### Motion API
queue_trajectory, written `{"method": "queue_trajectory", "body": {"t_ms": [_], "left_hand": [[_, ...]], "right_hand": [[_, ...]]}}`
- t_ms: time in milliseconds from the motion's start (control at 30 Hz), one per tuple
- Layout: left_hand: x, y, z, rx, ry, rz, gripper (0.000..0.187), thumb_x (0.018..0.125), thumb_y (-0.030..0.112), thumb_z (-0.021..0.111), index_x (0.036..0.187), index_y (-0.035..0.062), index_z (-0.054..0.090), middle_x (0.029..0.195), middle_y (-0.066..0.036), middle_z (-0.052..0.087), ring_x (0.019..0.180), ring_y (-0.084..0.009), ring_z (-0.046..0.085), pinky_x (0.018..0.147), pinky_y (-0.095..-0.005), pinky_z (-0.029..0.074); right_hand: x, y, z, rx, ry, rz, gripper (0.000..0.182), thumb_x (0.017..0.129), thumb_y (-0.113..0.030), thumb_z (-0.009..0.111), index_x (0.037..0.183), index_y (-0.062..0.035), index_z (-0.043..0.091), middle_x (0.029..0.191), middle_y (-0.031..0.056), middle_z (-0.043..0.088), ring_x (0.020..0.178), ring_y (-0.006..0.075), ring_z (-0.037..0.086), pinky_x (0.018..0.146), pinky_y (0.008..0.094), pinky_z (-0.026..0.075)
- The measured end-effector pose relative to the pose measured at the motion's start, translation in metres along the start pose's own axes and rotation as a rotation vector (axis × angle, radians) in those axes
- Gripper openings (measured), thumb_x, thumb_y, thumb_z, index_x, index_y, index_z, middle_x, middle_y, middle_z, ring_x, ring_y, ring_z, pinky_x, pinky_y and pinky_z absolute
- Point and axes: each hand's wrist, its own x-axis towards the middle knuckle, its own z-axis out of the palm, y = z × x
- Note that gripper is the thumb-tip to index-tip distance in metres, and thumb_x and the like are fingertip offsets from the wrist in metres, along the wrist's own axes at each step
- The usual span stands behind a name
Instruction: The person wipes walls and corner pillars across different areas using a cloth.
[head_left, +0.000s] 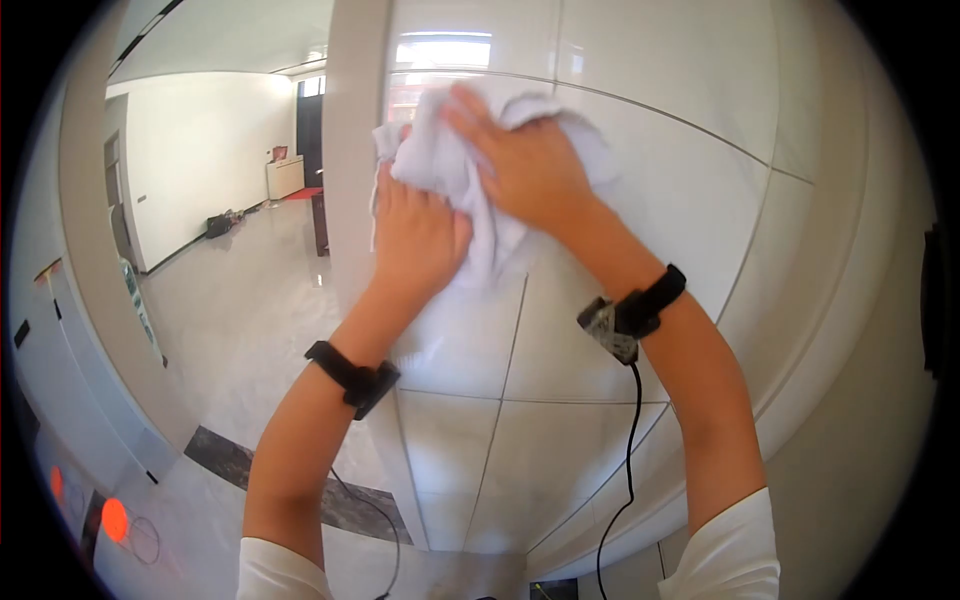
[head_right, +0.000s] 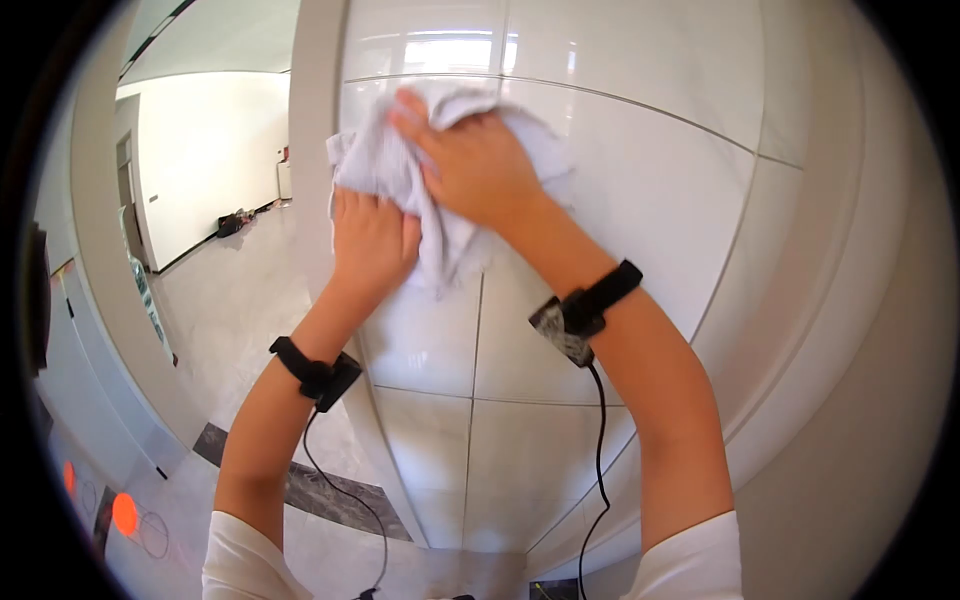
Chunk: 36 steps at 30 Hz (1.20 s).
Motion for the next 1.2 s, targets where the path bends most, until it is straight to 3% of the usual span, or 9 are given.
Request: {"method": "queue_trajectory", "body": {"t_ms": [200, 333, 533, 667, 767, 800, 900, 1000, 1200], "left_hand": [[0.004, 0.021, 0.005, -0.020, 0.107, -0.225, 0.058, 0.081, 0.015, 0.048, 0.122, -0.0200, 0.029, 0.131, -0.039, 0.024, 0.119, -0.0551, 0.027, 0.105, -0.0547, 0.018], [-0.031, 0.019, 0.011, -0.054, 0.052, -0.260, 0.058, 0.078, 0.012, 0.050, 0.122, -0.0200, 0.029, 0.131, -0.038, 0.026, 0.119, -0.0526, 0.028, 0.105, -0.0537, 0.020], [-0.093, 0.033, 0.007, -0.179, -0.003, -0.263, 0.049, 0.068, -0.008, 0.049, 0.116, -0.0141, 0.039, 0.122, -0.032, 0.036, 0.104, -0.0493, 0.039, 0.094, -0.0496, 0.032], [-0.129, 0.040, -0.011, -0.256, -0.114, -0.178, 0.047, 0.067, -0.009, 0.048, 0.113, -0.0146, 0.040, 0.126, -0.033, 0.034, 0.103, -0.0504, 0.041, 0.094, -0.0484, 0.034], [-0.105, 0.042, -0.034, -0.102, 0.060, -0.216, 0.040, 0.069, -0.005, 0.049, 0.108, -0.0146, 0.044, 0.130, -0.034, 0.033, 0.097, -0.0485, 0.044, 0.090, -0.0511, 0.035], [-0.090, 0.037, -0.043, -0.054, 0.046, -0.251, 0.051, 0.072, 0.000, 0.051, 0.118, -0.0154, 0.035, 0.140, -0.032, 0.019, 0.121, -0.0503, 0.030, 0.100, -0.0553, 0.024], [-0.027, 0.007, -0.054, 0.069, 0.133, -0.292, 0.056, 0.080, 0.015, 0.051, 0.123, -0.0148, 0.032, 0.139, -0.035, 0.018, 0.124, -0.0485, 0.027, 0.101, -0.0564, 0.019], [0.018, -0.024, -0.043, 0.041, 0.240, -0.326, 0.059, 0.080, 0.023, 0.054, 0.121, -0.0141, 0.034, 0.138, -0.034, 0.021, 0.121, -0.0484, 0.030, 0.101, -0.0536, 0.023], [0.004, -0.042, -0.019, 0.035, 0.199, -0.451, 0.054, 0.074, 0.014, 0.064, 0.116, -0.0115, 0.041, 0.128, -0.034, 0.032, 0.102, -0.0439, 0.045, 0.087, -0.0473, 0.037]], "right_hand": [[0.078, 0.015, 0.035, -0.146, 0.300, 0.022, 0.041, 0.083, -0.015, 0.049, 0.125, -0.0112, 0.048, 0.133, 0.0063, 0.046, 0.089, 0.0242, 0.057, 0.084, 0.0400, 0.040], [0.063, -0.025, 0.044, 0.032, 0.125, 0.095, 0.043, 0.080, -0.017, 0.049, 0.120, -0.0034, 0.053, 0.132, 0.0106, 0.047, 0.109, 0.0274, 0.050, 0.098, 0.0401, 0.032], [0.016, -0.064, 0.043, 0.213, -0.036, 0.131, 0.055, 0.077, -0.015, 0.051, 0.130, -0.0028, 0.042, 0.136, 0.0111, 0.042, 0.091, 0.0294, 0.057, 0.083, 0.0410, 0.042], [-0.008, -0.063, 0.027, 0.311, -0.170, -0.040, 0.058, 0.077, -0.017, 0.052, 0.133, -0.0069, 0.039, 0.109, 0.0127, 0.057, 0.082, 0.0299, 0.059, 0.073, 0.0407, 0.045], [-0.001, -0.040, 0.012, 0.279, -0.315, -0.149, 0.060, 0.075, -0.024, 0.057, 0.132, -0.0138, 0.041, 0.087, 0.0090, 0.063, 0.081, 0.0272, 0.059, 0.074, 0.0388, 0.046], [0.005, -0.031, 0.006, 0.239, -0.401, -0.163, 0.060, 0.074, -0.026, 0.059, 0.131, -0.0155, 0.044, 0.084, 0.0076, 0.063, 0.081, 0.0259, 0.060, 0.076, 0.0382, 0.046], [0.036, -0.008, 0.006, 0.132, -0.186, -0.101, 0.056, 0.074, -0.026, 0.058, 0.127, -0.0130, 0.047, 0.085, 0.0066, 0.063, 0.082, 0.0242, 0.059, 0.078, 0.0383, 0.044], [0.067, 0.010, 0.026, 0.030, 0.163, -0.031, 0.052, 0.077, -0.025, 0.056, 0.125, -0.0063, 0.048, 0.122, 0.0087, 0.055, 0.101, 0.0224, 0.054, 0.091, 0.0364, 0.037], [0.057, -0.045, 0.051, -0.021, 0.158, 0.209, 0.054, 0.081, -0.023, 0.049, 0.130, -0.0009, 0.042, 0.139, 0.0124, 0.038, 0.114, 0.0249, 0.048, 0.097, 0.0394, 0.034]]}}
